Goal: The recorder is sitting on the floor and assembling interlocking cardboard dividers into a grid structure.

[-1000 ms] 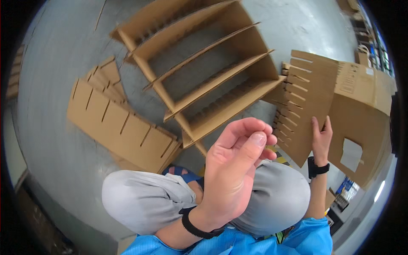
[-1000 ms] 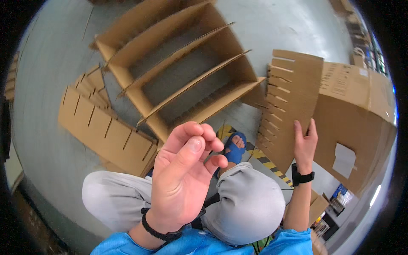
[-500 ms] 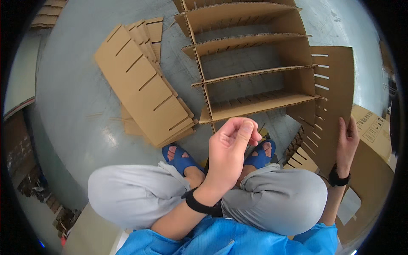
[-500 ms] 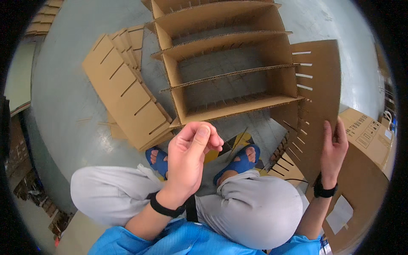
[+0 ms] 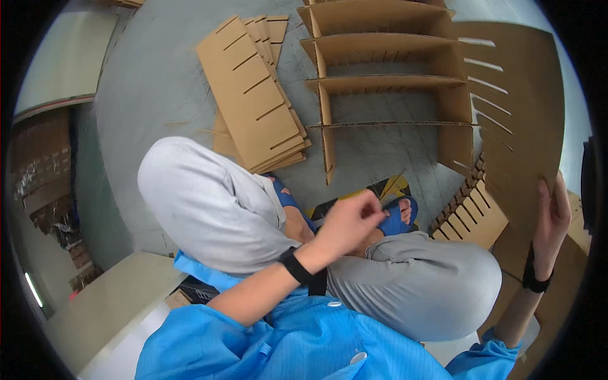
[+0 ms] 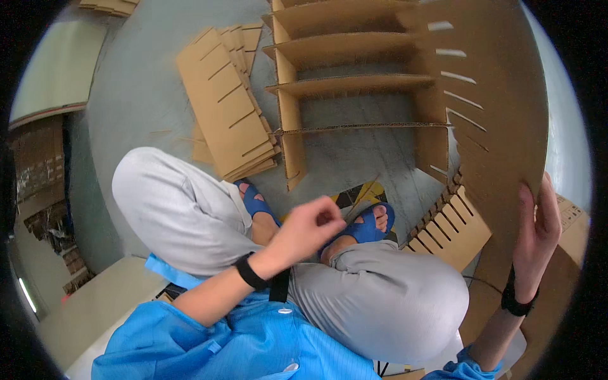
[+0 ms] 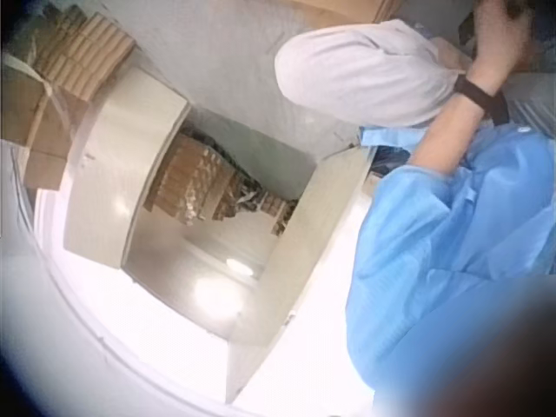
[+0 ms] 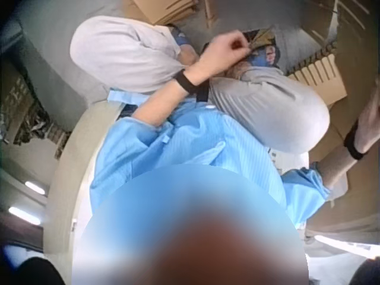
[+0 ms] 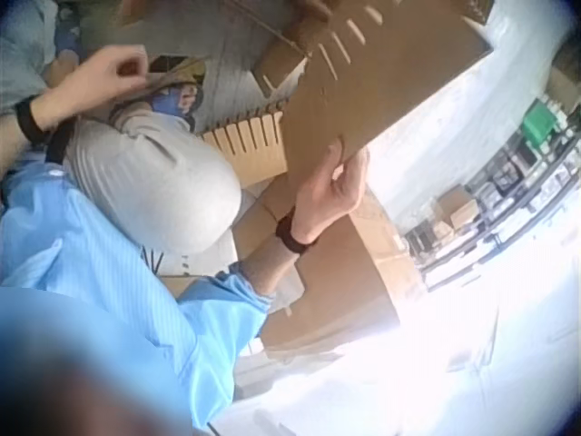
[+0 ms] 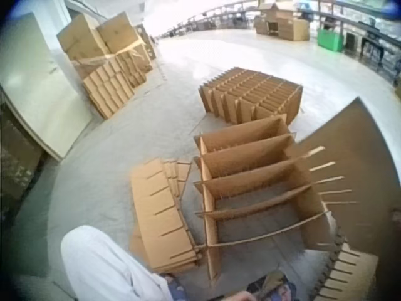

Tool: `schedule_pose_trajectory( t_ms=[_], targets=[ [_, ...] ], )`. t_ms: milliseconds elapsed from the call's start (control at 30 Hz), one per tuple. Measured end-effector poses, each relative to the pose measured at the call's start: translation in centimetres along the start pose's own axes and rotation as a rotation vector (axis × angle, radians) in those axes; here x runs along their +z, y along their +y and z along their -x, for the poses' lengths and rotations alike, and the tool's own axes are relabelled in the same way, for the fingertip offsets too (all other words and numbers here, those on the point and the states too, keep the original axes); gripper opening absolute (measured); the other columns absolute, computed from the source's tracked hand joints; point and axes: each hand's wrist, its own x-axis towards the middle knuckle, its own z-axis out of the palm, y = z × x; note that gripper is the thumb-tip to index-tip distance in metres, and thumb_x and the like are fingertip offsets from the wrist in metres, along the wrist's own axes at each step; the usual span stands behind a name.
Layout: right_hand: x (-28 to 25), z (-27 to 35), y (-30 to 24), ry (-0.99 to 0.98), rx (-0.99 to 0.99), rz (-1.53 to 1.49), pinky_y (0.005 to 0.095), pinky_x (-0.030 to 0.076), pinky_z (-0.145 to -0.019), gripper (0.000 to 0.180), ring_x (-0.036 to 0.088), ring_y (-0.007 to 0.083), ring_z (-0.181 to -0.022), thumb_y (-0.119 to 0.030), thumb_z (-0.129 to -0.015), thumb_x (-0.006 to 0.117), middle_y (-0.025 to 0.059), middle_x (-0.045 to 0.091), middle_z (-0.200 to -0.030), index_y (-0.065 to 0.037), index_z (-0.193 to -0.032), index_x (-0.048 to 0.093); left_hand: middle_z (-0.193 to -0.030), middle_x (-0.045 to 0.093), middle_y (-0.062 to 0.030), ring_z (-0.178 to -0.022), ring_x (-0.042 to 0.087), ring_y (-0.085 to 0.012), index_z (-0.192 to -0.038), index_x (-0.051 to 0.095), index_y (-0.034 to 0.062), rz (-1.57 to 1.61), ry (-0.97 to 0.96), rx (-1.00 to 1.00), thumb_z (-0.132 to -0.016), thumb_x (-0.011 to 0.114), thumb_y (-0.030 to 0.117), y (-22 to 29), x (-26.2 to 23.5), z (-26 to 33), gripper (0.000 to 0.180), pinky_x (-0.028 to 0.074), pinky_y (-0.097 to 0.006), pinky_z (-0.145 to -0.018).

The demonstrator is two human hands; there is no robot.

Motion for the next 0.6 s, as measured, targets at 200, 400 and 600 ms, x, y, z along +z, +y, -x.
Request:
schedule_pose_trajectory(
  t_ms=[200,400,600],
  targets=[
    [2.9,-4.4,-9.8,-0.315,-0.505,0.089,0.0368,0.052,-0.084,0.033,0.064,0.0288,-0.099,0.006,-0.077,0.064,0.0150,0.068,-0.105,0.000,-0.109,0.068,-0.078,0.059,-0.0010,-0.066,0.056,-0.0109,-0.089,0.058,0.0068,0.641,0.576,-0.386,-0.095,0.062,0.018,-3.1,-6.4,2.4,0.013,0.044,-0.025,-0.058],
    [6.5,-4.7,-12.5,-0.529,-0.626,0.193,0.0358,0.050,-0.067,0.014,0.060,0.0246,-0.081,-0.001,-0.080,0.067,0.0095,0.067,-0.084,-0.002,-0.094,0.068,-0.117,0.060,-0.0111,-0.099,0.059,-0.0186,-0.133,0.046,0.0109,0.684,0.649,-0.195,-0.095,0.055,0.010,0.6,-6.7,2.0,0.039,0.049,-0.030,-0.080],
    [7.9,-4.9,-13.5,-0.505,-0.656,0.142,0.0354,0.051,-0.068,0.013,0.059,0.0237,-0.079,-0.003,-0.081,0.068,0.0088,0.066,-0.085,-0.003,-0.094,0.069,-0.111,0.066,-0.0052,-0.104,0.058,-0.0100,-0.114,0.063,0.0012,0.492,0.495,-0.116,-0.098,0.047,0.008,-0.2,-7.1,2.4,0.024,0.044,-0.023,-0.090]
  ],
)
